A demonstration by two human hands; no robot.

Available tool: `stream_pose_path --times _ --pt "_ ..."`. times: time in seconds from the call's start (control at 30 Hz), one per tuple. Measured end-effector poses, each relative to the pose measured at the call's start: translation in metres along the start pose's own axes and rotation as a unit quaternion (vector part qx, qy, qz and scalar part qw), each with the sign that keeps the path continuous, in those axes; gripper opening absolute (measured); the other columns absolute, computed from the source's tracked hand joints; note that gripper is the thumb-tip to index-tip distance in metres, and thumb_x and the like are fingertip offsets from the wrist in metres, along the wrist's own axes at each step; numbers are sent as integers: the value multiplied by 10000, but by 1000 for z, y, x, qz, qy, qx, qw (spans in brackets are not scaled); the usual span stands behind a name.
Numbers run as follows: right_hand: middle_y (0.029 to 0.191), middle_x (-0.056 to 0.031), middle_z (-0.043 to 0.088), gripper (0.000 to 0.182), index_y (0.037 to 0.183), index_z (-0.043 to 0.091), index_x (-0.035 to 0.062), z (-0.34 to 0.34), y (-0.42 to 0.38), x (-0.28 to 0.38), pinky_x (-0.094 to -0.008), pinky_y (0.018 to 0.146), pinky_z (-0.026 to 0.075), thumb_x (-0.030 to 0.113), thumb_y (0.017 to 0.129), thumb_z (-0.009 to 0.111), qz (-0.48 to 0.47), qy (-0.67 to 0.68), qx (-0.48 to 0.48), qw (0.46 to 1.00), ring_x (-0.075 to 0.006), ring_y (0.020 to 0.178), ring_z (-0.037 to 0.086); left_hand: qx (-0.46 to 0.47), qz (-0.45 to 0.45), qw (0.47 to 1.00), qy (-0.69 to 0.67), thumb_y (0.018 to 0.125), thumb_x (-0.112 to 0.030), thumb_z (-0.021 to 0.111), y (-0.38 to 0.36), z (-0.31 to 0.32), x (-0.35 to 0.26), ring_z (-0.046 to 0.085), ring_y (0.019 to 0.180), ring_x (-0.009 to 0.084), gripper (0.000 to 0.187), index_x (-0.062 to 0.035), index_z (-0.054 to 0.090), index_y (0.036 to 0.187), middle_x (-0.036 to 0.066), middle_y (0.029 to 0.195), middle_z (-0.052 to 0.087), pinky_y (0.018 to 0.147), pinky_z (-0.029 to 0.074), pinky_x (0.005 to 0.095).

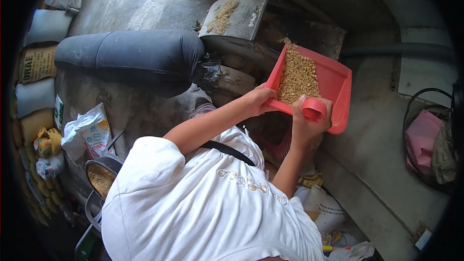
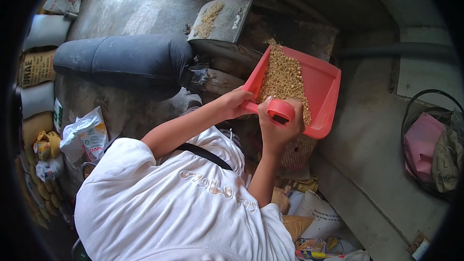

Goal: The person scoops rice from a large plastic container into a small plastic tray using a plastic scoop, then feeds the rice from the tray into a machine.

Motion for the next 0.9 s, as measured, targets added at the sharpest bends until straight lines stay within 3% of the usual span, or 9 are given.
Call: stream_pose_path --times 0.47,0.6,0.73,0.8,0.83,0.9 --pt "592 -50 500 208 678 435 34 19 -9 11 -267 514 426 31 605 630 -145 11 57 988 -171 522 510 51 14 998 -15 691 81 394 26 -13 -6 534 792 223 525 -95 286 1174 116 969 435 716 476 329" --pt "614 -59 524 222 697 435 40 27 -6 12 -271 533 439 21 599 632 -129 50 83 987 -175 547 531 56 21 998 -7 680 76 380 35 -22 -10 527 778 222 570 -112 248 1202 111 934 425 702 478 368" --pt "618 -53 530 226 695 447 48 24 0 26 -270 515 433 34 583 644 -150 0 76 986 -180 537 533 33 9 999 7 682 77 381 23 -15 -13 526 762 223 552 -109 263 1188 115 924 423 695 478 364" --pt "616 -49 528 228 693 452 51 30 -4 25 -279 510 428 39 576 648 -146 21 83 986 -189 531 527 60 -49 996 -46 680 83 387 28 -20 -2 522 770 222 549 -112 272 1181 113 933 424 701 475 356" --pt "614 -50 526 231 691 450 51 32 -5 28 -284 508 426 37 573 648 -157 11 83 984 -192 527 524 30 -73 996 -47 681 85 396 27 -23 -3 515 789 218 547 -114 278 1177 106 941 422 708 470 341" --pt "611 -52 523 235 689 448 51 32 -1 29 -288 506 424 35 570 649 -174 2 81 981 -194 523 520 30 -39 998 -39 681 85 399 20 -12 -7 512 796 216 547 -113 279 1176 105 949 422 708 470 338"
Point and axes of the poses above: each hand's wrist, its own y-axis towards the middle knuckle, its own z-axis out of the palm, x = y × z, the point moved 8 cm from there along y, towards the middle knuckle
